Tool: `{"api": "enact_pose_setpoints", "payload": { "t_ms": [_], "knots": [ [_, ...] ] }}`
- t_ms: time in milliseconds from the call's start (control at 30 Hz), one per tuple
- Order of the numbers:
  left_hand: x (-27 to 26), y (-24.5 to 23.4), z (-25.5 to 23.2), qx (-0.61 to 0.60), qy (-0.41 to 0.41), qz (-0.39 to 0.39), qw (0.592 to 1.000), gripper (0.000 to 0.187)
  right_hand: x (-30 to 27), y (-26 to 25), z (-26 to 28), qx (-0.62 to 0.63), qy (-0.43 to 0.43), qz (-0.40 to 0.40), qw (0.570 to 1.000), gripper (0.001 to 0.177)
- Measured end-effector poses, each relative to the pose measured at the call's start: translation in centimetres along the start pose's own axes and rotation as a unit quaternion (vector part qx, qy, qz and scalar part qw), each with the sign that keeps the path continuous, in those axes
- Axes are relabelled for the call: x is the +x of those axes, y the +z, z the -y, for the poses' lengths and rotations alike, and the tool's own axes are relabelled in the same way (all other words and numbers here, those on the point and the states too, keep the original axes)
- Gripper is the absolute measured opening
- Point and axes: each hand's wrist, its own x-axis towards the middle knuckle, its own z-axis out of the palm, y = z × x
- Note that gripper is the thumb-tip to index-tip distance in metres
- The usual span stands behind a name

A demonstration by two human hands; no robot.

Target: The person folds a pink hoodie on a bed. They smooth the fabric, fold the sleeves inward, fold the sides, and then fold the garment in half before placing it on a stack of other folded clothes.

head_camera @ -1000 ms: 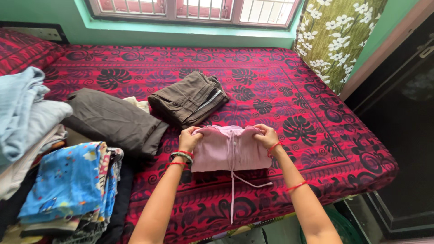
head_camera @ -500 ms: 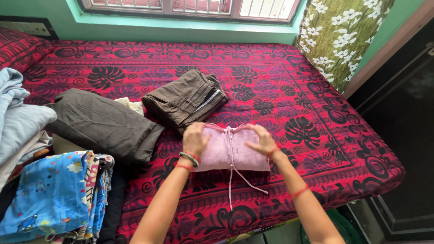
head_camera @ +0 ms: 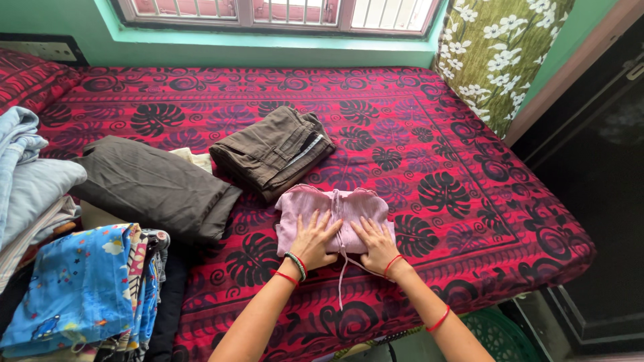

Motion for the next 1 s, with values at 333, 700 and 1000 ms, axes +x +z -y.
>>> {"api": "enact_pose_setpoints", "payload": {
  "t_ms": [333,700,1000],
  "knots": [
    [0.4,0.3,-3.3,-0.133,0.122,-0.199,0.963,0.015,-0.7,5.2,-2.2,0.027,0.006,-0.159,0.987,0.077],
    [8.1,-1.9,3.1,-0.132,-0.185,-0.158,0.961,0.017,-0.8,3.8,-1.9,0.068,0.025,-0.160,0.984,0.069],
    [8.6,-0.8,6.2,-0.335,-0.199,-0.088,0.917,0.103,-0.6,4.6,-2.0,0.034,0.019,-0.177,0.983,0.069]
  ]
}}
